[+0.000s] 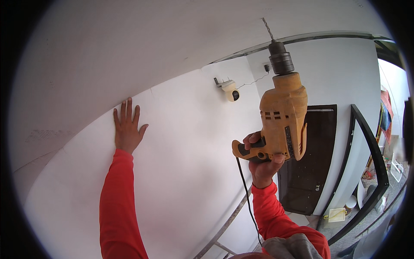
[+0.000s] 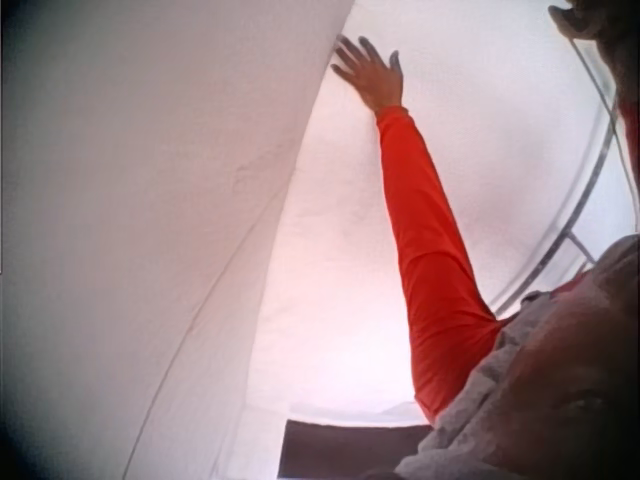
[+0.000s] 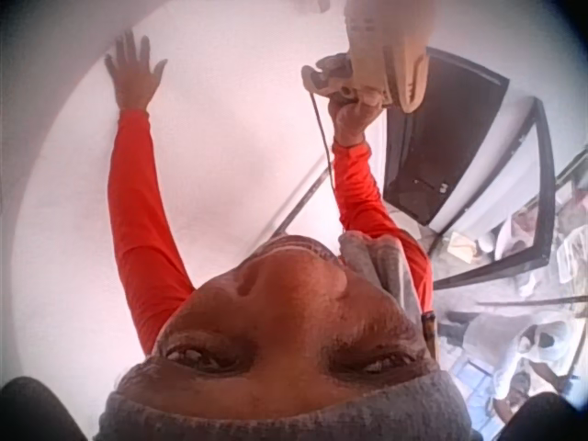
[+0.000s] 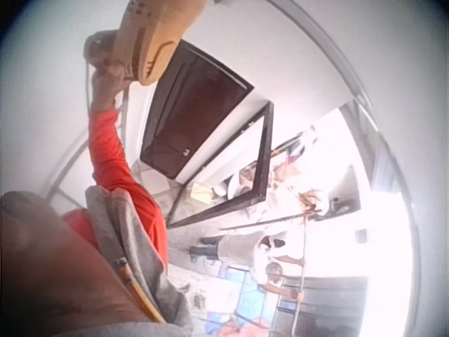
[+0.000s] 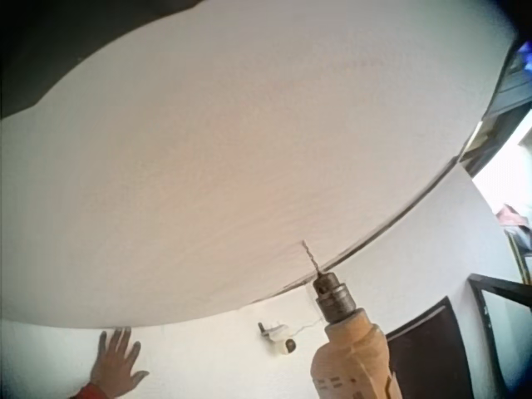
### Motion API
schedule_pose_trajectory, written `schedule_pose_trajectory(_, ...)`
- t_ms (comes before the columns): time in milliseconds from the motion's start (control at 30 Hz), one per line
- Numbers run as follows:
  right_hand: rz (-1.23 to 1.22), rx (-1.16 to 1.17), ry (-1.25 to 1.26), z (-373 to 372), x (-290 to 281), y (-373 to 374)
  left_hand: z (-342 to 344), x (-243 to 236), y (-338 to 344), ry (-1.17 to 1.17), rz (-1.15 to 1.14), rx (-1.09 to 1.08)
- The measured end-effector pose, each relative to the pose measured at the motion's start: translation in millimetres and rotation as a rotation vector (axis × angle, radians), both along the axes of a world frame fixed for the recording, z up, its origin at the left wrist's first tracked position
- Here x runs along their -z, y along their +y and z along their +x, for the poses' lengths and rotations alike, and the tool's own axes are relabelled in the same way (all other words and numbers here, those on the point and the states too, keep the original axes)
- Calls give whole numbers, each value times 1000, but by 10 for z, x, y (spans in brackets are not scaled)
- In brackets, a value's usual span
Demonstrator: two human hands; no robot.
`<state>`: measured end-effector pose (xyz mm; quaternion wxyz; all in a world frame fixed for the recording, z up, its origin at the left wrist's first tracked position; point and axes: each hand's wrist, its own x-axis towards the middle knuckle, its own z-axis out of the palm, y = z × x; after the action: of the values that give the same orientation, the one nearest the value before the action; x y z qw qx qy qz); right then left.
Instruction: The person uses a power drill to make holes in a white wall and then uses a caulking gun to apply sealant into the holes. The person stands on a ladder and works near a security camera mounted on the wall.
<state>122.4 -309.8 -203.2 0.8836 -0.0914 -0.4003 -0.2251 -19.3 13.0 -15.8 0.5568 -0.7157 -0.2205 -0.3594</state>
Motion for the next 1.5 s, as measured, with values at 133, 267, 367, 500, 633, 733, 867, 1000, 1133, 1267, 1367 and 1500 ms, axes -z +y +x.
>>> schedule_pose_trajectory(133,-21,63,0,36,-35,68,-29,2,97,2,16,66)
schedule_pose_trajectory(267,-32,70,-88,92,-71,245,-56,23,263,-68,-10,74)
schedule_pose_trajectory(367,-28,74,-94,108,-74,284,-57,30,321,-71,17,89)
schedule_pose_trajectory(500,-50,95,-122,118,-97,330,-45,29,377,-78,19,97)
schedule_pose_trajectory(633,-16,126,-98,63,-107,412,-83,46,421,-87,36,100)
schedule_pose_trajectory(733,4,148,-59,26,-117,452,-96,44,445,-89,38,105)
schedule_pose_trajectory(867,3,135,-86,89,-130,476,-81,47,463,-117,16,81)
schedule_pose_trajectory(1000,49,159,-58,183,-77,583,-105,55,489,-122,-19,66)
schedule_pose_trajectory(1133,102,211,44,289,-45,706,-97,36,527,-112,5,94)
schedule_pose_trajectory(1267,120,208,52,305,-61,735,-83,16,542,-112,6,97)
schedule_pose_trajectory(1367,124,204,29,251,-106,722,-98,16,543,-119,11,97)
schedule_pose_trajectory(1500,90,179,-42,207,-155,693,-83,8,575,-120,5,98)
